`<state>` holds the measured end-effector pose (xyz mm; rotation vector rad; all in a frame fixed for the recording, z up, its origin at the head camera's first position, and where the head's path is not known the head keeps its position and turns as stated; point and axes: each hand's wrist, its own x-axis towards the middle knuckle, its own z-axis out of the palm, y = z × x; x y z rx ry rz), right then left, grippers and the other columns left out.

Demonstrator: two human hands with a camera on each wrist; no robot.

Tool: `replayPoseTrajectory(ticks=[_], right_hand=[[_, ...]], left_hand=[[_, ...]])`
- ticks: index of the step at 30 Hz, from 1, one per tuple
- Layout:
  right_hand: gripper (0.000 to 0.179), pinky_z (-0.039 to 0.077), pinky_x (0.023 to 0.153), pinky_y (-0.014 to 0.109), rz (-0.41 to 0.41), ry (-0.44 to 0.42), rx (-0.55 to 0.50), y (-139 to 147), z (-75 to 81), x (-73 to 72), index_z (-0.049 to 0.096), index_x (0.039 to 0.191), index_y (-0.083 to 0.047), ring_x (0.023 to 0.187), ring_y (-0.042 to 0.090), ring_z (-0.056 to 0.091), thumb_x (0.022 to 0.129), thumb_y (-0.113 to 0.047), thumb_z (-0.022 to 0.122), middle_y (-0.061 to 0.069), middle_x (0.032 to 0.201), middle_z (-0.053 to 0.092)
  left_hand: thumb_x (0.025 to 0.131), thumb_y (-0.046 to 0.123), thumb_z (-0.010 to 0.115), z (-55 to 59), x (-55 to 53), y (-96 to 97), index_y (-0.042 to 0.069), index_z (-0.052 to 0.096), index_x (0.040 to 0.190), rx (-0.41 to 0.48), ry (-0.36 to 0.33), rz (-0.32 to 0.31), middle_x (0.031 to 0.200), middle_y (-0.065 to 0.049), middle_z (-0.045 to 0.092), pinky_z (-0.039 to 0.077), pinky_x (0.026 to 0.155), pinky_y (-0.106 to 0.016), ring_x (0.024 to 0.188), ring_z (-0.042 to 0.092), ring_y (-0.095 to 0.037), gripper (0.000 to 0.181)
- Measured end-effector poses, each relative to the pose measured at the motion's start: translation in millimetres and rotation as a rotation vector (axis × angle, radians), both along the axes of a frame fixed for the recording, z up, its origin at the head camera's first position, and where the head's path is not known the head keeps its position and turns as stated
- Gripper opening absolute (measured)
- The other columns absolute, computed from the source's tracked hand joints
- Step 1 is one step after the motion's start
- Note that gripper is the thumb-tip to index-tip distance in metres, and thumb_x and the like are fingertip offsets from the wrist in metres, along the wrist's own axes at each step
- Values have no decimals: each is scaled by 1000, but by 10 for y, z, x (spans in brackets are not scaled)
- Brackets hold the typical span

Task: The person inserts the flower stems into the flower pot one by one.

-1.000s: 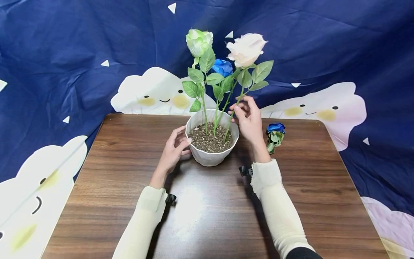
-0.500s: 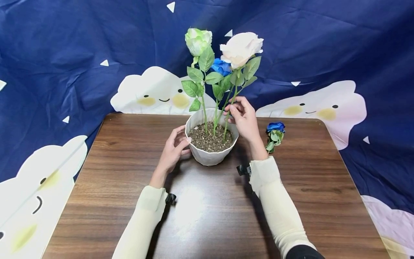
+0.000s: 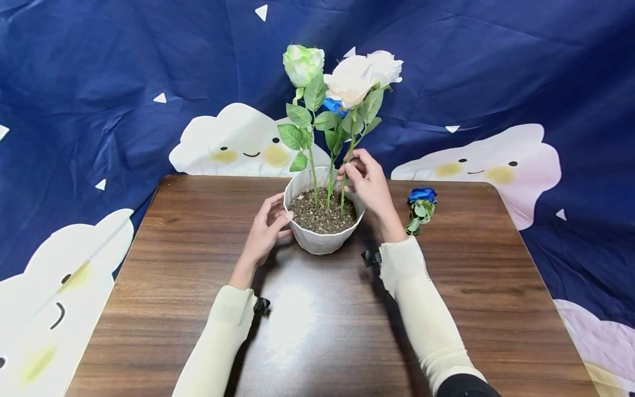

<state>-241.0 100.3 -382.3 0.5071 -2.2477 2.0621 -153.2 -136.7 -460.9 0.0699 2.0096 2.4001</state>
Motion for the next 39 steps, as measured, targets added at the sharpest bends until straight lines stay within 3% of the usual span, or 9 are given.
replayPoseTrajectory(ticks=[6, 9, 12, 17, 23, 31, 34, 39], right_hand=[[8, 61, 57, 37, -6, 36, 22, -27, -40, -1, 52, 109, 6, 79, 37, 68, 104, 0, 51, 24, 93, 66], [6, 62, 60, 41, -27, 62, 46, -35, -55, 6, 53, 107, 5, 81, 34, 68, 103, 0, 52, 23, 93, 67], [6, 62, 60, 39, -48, 92, 85, -43, -57, 3, 54, 106, 5, 79, 26, 68, 103, 0, 53, 24, 93, 67], [8, 59, 56, 25, -64, 120, 119, -54, -53, 7, 56, 106, 9, 70, 11, 65, 102, 2, 52, 29, 92, 67], [10, 59, 57, 21, -60, 107, 132, -43, -49, 18, 54, 107, 13, 67, 15, 65, 102, 5, 50, 33, 92, 66], [16, 63, 65, 35, 30, 59, 93, 41, -49, 15, 49, 113, 9, 82, 35, 68, 105, -4, 51, 30, 97, 66], [19, 63, 70, 35, 21, 49, 56, 96, -61, 9, 48, 117, 11, 88, 32, 69, 104, -2, 53, 33, 104, 66], [26, 61, 80, 30, -67, 39, -43, 224, -69, -7, 48, 124, 15, 92, 19, 68, 102, 2, 56, 30, 111, 64]], left_hand=[[98, 7, 61, -8, 13, -13, 7, 43, 149, 3, 2, 3, 137, -26, 49, 55, 89, -62, 118, 53, -33, 54], [97, 8, 61, -12, 5, -16, 8, 43, 149, -4, -3, 1, 137, -25, 49, 57, 88, -59, 119, 53, -34, 55], [97, 8, 61, -1, -2, -16, 8, 43, 149, -6, -3, 4, 137, -24, 49, 57, 88, -58, 118, 54, -33, 55], [97, 7, 61, 14, -1, -13, 8, 43, 149, -6, -6, 4, 137, -24, 49, 57, 88, -58, 119, 54, -34, 55], [98, 7, 61, 10, -6, -8, 8, 42, 149, -5, -16, -14, 139, -24, 49, 56, 89, -58, 120, 54, -33, 55], [98, 9, 62, 20, 20, -37, 10, 44, 149, -25, -19, 0, 137, -23, 50, 55, 90, -62, 116, 55, -30, 55], [98, 9, 62, 3, 17, -30, 10, 43, 149, -23, -25, -6, 138, -22, 50, 54, 91, -64, 116, 56, -27, 55], [97, 10, 63, 0, 15, -9, 11, 44, 149, -9, -16, -3, 138, -21, 50, 54, 90, -65, 116, 56, -27, 55]])
